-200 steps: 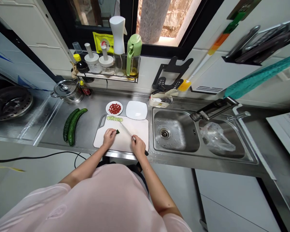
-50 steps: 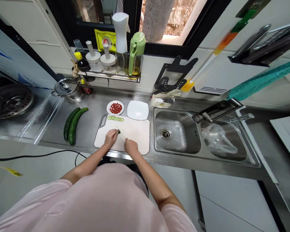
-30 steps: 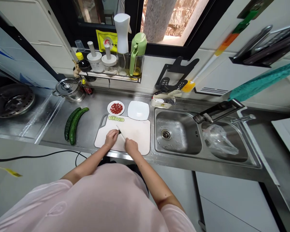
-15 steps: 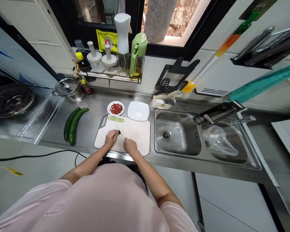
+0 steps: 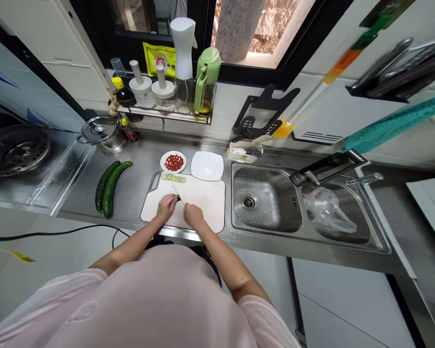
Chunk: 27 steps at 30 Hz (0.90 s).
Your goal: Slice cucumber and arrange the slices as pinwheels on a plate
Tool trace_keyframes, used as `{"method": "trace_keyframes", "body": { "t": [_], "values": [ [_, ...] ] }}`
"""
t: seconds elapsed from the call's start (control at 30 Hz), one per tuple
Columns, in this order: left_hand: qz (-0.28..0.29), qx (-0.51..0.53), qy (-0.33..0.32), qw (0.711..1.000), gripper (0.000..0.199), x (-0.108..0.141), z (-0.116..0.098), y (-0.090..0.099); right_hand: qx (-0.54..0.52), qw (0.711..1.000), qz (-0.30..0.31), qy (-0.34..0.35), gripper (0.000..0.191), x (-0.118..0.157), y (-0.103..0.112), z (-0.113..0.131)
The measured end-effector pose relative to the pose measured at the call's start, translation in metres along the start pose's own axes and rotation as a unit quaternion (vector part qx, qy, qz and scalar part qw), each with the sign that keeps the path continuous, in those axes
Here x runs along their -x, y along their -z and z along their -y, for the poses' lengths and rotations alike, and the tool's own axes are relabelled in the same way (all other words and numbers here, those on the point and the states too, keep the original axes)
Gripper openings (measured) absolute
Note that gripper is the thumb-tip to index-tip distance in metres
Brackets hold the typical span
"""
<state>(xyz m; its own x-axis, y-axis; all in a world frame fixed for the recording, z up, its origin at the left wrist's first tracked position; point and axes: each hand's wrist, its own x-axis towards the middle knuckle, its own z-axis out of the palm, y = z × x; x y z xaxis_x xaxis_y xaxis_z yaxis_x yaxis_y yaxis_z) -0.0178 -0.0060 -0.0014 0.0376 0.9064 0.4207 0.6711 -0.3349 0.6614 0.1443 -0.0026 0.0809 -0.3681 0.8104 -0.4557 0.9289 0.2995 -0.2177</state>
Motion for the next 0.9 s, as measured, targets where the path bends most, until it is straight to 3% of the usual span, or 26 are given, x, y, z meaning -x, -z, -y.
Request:
{"method": "trace_keyframes", "body": {
  "t": [0.43, 0.9],
  "values": [
    [-0.002, -0.002, -0.001, 1.000, 0.021, 0.001, 0.000, 0.000, -0.008, 1.000, -0.013, -0.025, 0.021, -0.002, -0.005, 0.005],
    [0.006, -0.003, -0.002, 1.000, 0.020, 0.000, -0.002, 0.001, -0.009, 0.998, 0.027, -0.049, 0.020, 0.031, -0.011, -0.006]
  ]
}}
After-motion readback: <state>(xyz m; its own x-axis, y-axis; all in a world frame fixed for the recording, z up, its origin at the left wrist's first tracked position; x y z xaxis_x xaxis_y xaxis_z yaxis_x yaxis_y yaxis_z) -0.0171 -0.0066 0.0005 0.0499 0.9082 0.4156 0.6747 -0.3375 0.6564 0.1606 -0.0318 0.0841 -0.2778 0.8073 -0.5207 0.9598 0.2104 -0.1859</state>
